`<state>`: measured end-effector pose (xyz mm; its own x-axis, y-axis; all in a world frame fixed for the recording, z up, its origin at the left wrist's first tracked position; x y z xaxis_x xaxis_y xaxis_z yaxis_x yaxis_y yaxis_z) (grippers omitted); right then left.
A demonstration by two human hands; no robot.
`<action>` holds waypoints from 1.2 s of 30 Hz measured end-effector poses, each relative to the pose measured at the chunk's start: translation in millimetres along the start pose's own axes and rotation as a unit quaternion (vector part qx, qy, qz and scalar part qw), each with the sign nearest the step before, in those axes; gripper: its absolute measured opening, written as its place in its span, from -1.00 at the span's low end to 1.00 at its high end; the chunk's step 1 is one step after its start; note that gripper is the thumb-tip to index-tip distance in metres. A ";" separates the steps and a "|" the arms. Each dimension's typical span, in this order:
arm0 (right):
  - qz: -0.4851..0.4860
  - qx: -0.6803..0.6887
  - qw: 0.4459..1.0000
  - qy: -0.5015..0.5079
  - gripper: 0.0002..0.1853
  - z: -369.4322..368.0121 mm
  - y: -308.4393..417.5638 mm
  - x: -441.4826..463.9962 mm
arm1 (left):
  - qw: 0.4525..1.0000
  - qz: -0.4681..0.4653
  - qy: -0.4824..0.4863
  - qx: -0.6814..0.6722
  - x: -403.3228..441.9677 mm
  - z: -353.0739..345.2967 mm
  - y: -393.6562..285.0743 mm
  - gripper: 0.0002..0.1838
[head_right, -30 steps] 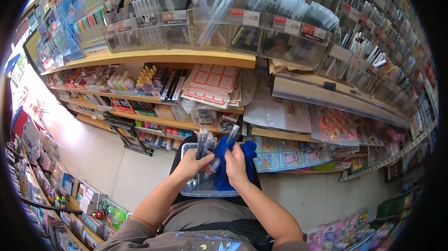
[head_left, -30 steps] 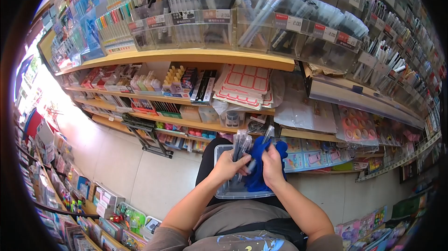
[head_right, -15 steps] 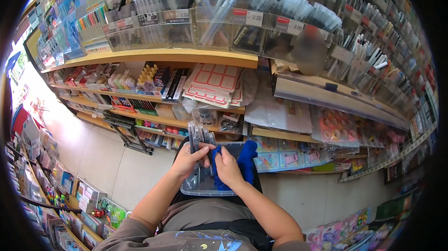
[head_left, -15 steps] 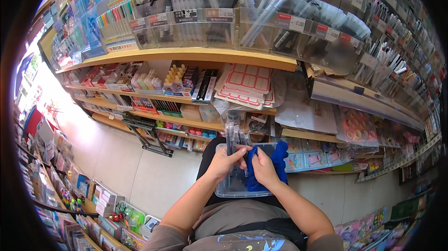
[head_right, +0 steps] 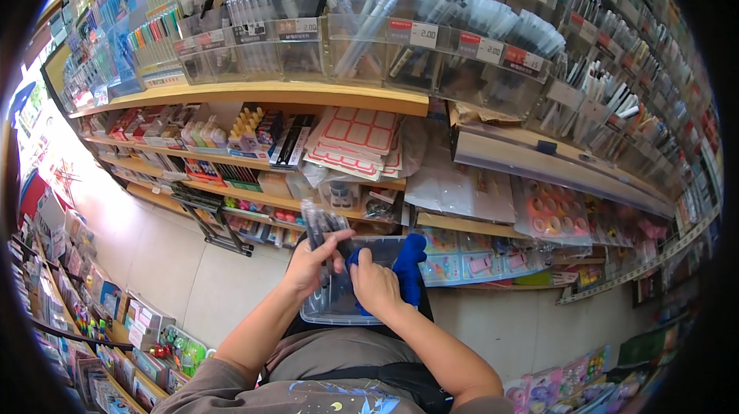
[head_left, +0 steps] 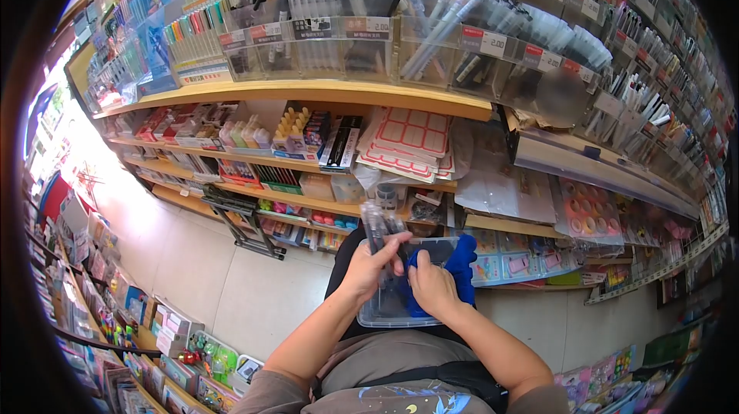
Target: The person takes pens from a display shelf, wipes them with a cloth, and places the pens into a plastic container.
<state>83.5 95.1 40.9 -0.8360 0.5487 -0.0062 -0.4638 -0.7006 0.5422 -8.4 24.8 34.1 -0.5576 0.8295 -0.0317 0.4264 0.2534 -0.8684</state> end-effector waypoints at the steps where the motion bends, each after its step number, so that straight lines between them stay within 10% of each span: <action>1: 0.001 -0.004 1.000 0.012 -0.75 -0.7 0.1 -2.1 | 0.999 -0.016 -0.019 -0.028 0.4 4.3 -3.0 -0.54; 15: 0.012 0.006 0.999 0.046 -0.79 -5.2 -1.3 -4.0 | 0.999 0.013 0.004 -0.040 -0.4 -3.3 -4.4 -0.55; 25: -0.026 0.211 0.972 -0.105 -0.83 35.1 -12.2 -6.6 | 0.994 -0.022 -0.060 -0.088 2.9 7.8 -4.4 -0.56; 32: 0.062 0.404 0.904 -0.127 -0.85 42.5 -5.9 16.7 | 0.991 0.034 0.034 0.123 -0.4 -11.3 4.8 -0.71; 36: 0.059 0.261 0.957 -0.116 -0.82 47.2 17.3 22.6 | 0.982 0.074 0.041 0.171 -0.1 -9.4 23.3 -0.82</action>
<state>70.4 116.9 89.8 -0.7573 0.6095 0.2348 -0.1105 -0.4738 0.8737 8.3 35.3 18.6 -0.4415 0.8859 -0.1424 0.2258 -0.0439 -0.9732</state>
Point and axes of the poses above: each hand's wrist, its own x-axis towards the middle knuckle, its own z-axis out of the back of the hand, y = z × x, the point moved 7 cm from there along x, towards the middle knuckle, and after that the axes turned 7 degrees about -z, right-handed, at the moved point
